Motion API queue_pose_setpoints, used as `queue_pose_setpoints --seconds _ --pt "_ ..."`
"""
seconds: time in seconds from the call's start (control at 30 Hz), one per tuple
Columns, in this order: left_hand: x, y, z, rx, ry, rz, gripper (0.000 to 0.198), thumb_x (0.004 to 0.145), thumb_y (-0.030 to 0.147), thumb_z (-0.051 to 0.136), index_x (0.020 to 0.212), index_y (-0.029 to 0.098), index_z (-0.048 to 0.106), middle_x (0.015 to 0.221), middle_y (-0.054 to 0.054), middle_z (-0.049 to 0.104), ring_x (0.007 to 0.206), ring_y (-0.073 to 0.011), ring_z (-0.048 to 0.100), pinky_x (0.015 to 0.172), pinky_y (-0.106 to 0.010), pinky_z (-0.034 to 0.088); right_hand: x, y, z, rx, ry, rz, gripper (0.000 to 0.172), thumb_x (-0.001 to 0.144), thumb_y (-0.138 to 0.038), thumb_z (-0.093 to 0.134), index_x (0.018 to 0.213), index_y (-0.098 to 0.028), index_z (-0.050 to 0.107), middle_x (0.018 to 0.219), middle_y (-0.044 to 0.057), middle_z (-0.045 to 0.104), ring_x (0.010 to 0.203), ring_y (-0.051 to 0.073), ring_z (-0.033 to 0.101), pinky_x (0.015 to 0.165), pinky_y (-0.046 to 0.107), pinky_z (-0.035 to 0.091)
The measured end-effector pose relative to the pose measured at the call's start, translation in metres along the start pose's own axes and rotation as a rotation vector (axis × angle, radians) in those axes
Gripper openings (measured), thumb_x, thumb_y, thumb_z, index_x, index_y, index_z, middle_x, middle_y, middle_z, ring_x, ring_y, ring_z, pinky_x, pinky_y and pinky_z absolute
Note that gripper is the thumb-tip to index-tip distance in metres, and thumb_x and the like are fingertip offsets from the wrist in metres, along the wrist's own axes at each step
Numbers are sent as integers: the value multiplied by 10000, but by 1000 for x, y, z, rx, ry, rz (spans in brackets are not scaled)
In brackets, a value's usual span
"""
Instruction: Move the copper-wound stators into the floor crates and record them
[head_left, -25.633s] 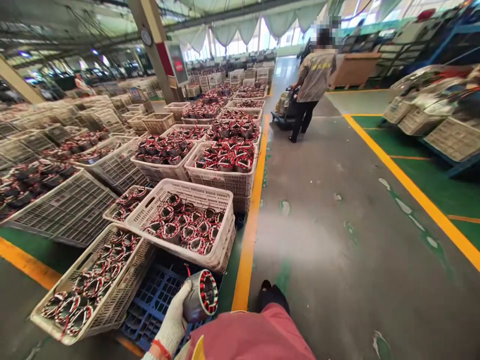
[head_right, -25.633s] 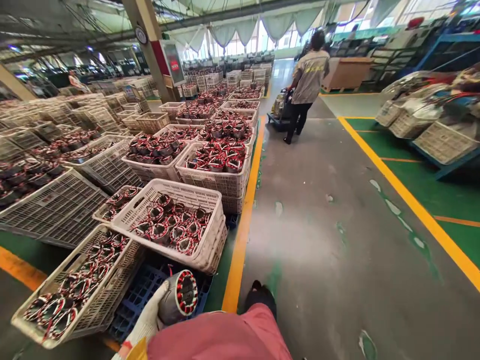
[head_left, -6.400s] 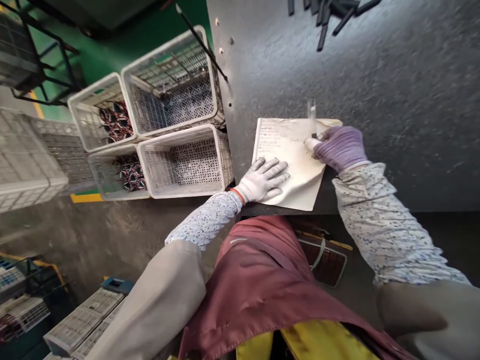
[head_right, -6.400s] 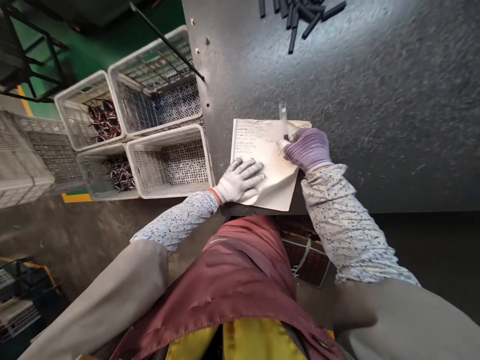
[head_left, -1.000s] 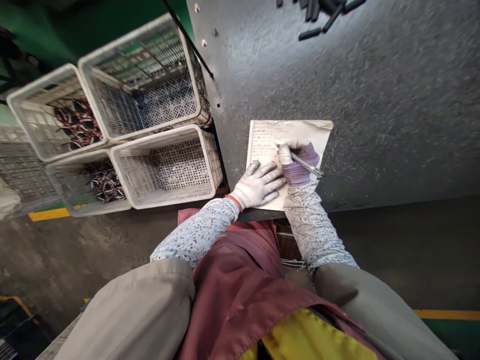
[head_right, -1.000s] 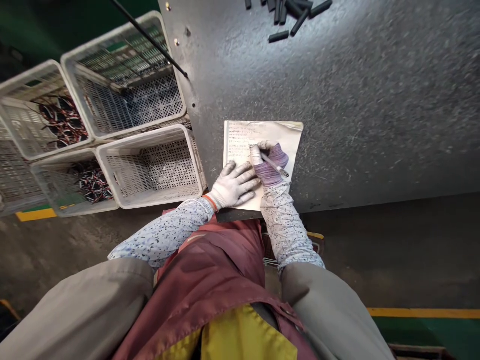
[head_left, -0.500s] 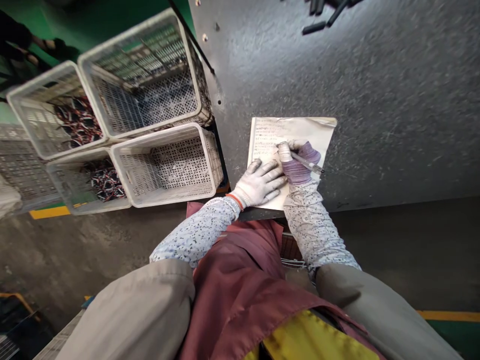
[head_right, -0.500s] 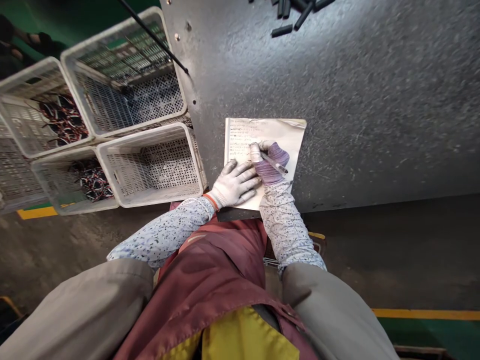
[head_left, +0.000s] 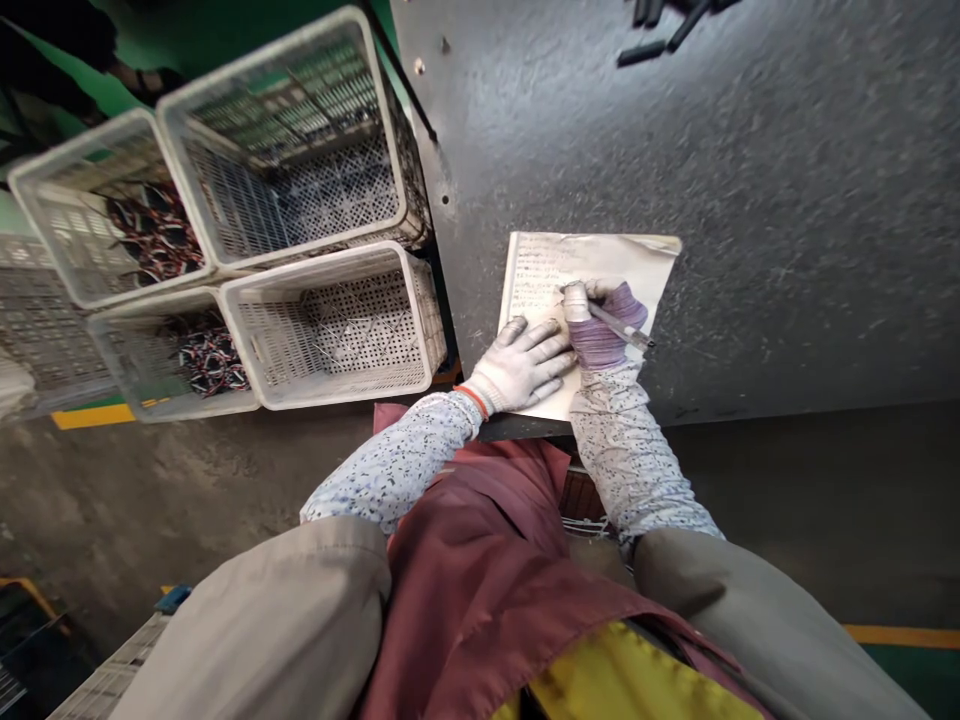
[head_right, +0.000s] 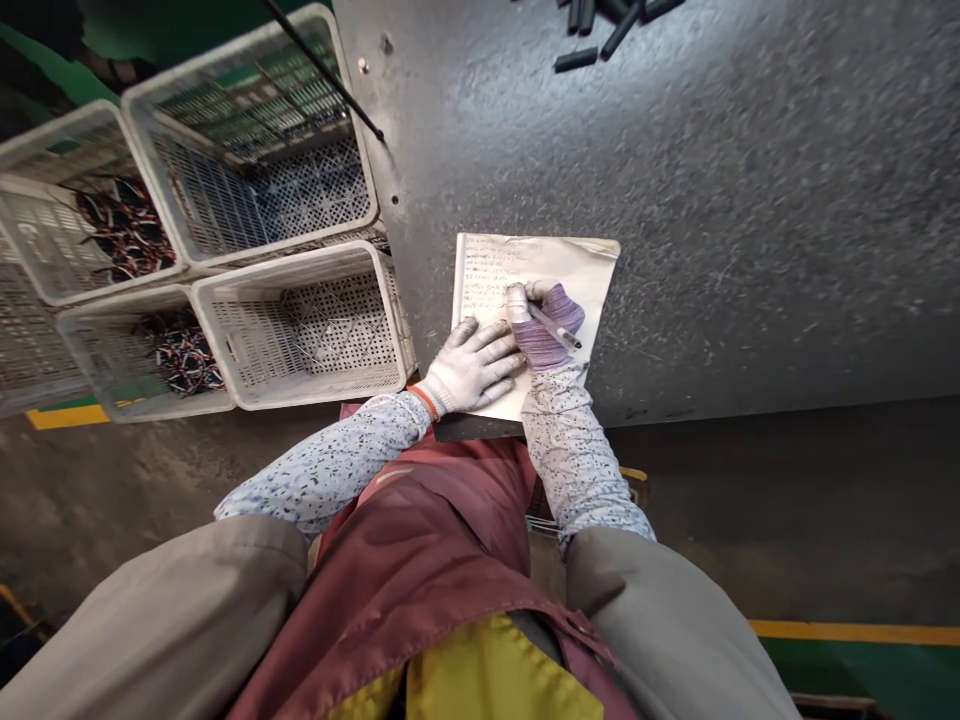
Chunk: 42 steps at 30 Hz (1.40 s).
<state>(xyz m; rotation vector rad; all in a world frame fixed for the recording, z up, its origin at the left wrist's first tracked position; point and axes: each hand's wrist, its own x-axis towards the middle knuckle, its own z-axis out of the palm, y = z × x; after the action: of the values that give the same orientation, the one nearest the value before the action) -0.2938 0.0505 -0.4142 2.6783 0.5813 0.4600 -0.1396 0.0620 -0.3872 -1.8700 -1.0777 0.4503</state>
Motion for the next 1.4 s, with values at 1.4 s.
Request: queue_pose_setpoints --seconds 1.4 --pt "0 0 -1 11 6 -7 418 992 441 450 1304 242 645 1362 -100 627 1363 -302 479 1143 -574 291 2 -12 -3 -112 -41 166 238 866 -277 605 691 -205 462 647 -29 567 648 120 534 701 288 435"
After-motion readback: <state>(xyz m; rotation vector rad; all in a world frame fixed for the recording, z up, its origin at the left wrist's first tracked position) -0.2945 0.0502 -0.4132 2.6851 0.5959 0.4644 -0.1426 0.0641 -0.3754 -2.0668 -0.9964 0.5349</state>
